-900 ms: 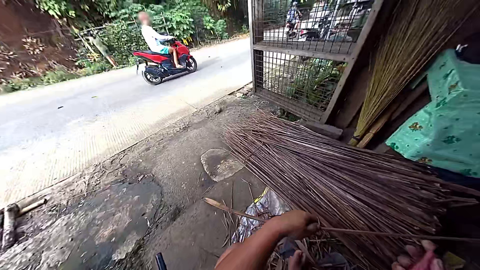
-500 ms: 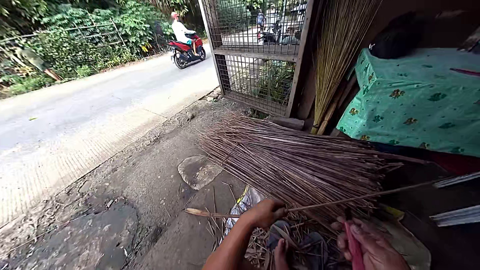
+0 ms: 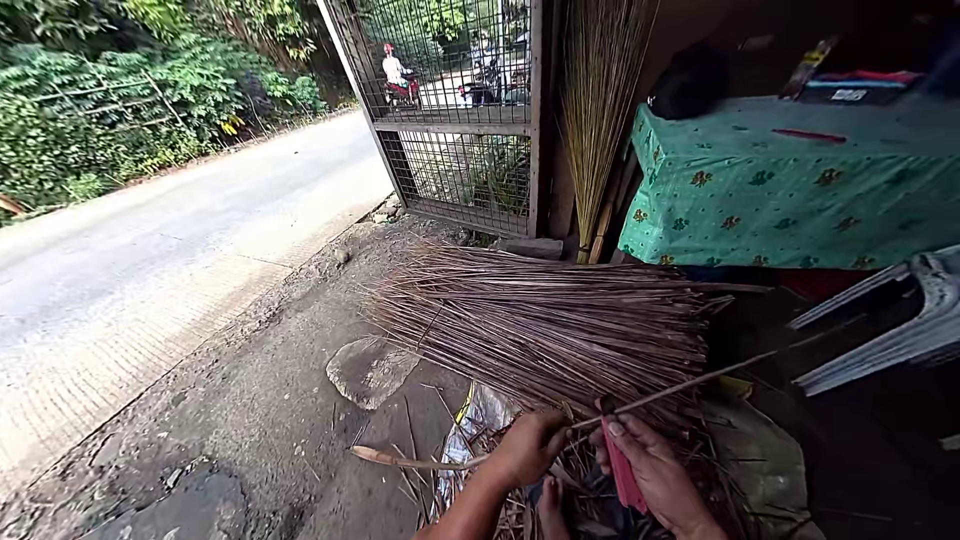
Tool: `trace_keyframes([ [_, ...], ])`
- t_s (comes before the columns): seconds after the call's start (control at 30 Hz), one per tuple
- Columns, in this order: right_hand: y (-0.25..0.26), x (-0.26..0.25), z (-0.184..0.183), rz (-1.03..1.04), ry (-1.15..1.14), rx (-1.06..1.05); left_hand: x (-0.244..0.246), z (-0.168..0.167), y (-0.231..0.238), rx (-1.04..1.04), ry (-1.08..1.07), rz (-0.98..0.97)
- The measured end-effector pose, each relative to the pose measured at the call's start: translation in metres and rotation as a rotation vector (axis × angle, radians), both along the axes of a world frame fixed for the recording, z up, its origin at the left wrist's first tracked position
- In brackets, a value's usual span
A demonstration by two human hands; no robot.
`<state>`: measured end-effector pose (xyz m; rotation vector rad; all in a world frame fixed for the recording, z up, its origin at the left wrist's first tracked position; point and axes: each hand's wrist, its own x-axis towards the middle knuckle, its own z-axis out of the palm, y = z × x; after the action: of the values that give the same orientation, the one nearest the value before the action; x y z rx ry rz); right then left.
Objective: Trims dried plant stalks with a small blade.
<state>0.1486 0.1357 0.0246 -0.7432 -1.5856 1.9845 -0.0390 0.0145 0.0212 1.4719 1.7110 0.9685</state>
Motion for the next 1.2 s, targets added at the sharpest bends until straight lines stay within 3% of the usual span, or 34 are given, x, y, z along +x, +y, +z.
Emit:
trace_keyframes([
  [0.1,0.008,0.005,0.001,0.147,-0.114,0.144,-0.011,0.001,-0.005,0.001,-0.096,-0.043],
  [0.2,0.021,0.015,0.003,0.267,-0.040,0.195,-0.026,0.005,-0.010,0.056,-0.262,-0.158],
  [0.27,0.033,0.021,0.004,0.088,0.009,0.228,-0.029,0.004,-0.012,0.078,-0.314,-0.187],
  [0.37,0.054,0.029,0.006,-0.152,0.061,0.269,-0.033,0.001,-0.016,0.007,-0.227,-0.147],
  [0.6,0.004,0.009,0.000,0.139,0.042,0.112,-0.009,0.005,-0.007,0.023,-0.232,-0.111],
  [0.83,0.023,0.007,0.007,-0.188,0.186,-0.070,-0.022,-0.001,-0.014,-0.133,-0.207,-0.104],
  [0.9,0.025,0.011,0.007,-0.140,0.143,-0.009,-0.023,0.000,-0.014,-0.126,-0.180,-0.090],
  [1.07,0.014,0.009,0.001,0.265,0.028,0.191,-0.026,0.005,-0.016,-0.029,-0.370,-0.201],
  [1.2,0.030,0.015,0.000,0.045,0.078,0.309,-0.025,0.010,-0.015,-0.037,-0.396,-0.217],
])
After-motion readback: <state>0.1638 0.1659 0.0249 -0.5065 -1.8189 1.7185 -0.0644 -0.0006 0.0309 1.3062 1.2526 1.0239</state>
